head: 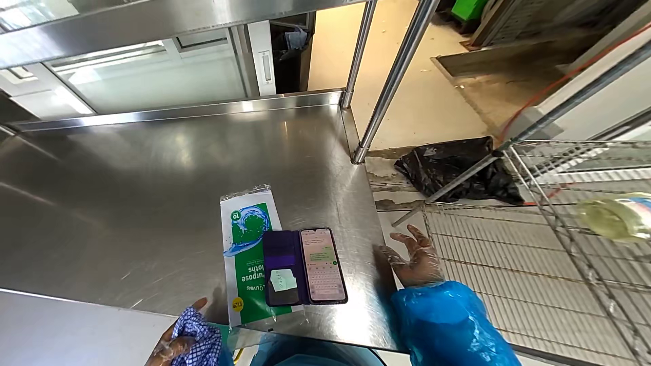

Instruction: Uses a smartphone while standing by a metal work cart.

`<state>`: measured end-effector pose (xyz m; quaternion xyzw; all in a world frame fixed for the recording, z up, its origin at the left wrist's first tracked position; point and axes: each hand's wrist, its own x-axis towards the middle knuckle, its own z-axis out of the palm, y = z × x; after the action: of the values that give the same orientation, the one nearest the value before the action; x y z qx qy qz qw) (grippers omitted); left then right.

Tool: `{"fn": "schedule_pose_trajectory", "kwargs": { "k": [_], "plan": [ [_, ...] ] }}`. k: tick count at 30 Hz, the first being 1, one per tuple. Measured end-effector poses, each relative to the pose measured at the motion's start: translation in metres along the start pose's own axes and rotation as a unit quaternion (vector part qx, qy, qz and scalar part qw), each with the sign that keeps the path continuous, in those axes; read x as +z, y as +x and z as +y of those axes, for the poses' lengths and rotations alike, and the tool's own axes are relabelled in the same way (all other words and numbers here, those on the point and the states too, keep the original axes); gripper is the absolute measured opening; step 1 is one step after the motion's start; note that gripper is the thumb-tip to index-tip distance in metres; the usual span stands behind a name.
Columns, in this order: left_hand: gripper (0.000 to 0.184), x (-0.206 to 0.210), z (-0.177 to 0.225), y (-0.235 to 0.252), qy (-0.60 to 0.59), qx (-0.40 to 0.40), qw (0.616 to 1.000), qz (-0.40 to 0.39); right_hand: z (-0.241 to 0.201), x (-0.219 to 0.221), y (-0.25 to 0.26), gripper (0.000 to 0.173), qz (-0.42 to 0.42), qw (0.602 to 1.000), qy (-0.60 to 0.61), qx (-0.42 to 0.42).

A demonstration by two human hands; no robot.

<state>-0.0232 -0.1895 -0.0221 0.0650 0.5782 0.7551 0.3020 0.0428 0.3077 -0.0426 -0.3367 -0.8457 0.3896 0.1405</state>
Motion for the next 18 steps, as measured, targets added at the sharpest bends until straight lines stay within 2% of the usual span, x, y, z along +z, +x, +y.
{"fn": "schedule_pose_trajectory", "kwargs": {
  "k": [11, 14, 18],
  "plan": [
    [0.062, 0.003, 0.002, 0.001, 0.021, -0.007, 1.000, 0.013, 0.001, -0.001, -0.002, 0.040, -0.006, 1.000, -0.017, -0.001],
    [0.060, 0.002, 0.001, 0.001, 0.017, -0.010, 1.000, 0.012, 0.014, 0.003, 0.001, 0.040, 0.010, 1.000, -0.017, -0.019],
    [0.064, 0.000, 0.001, 0.002, 0.011, -0.010, 1.000, 0.006, 0.004, 0.000, 0.000, 0.041, -0.003, 1.000, -0.016, -0.001]
  ]
}}
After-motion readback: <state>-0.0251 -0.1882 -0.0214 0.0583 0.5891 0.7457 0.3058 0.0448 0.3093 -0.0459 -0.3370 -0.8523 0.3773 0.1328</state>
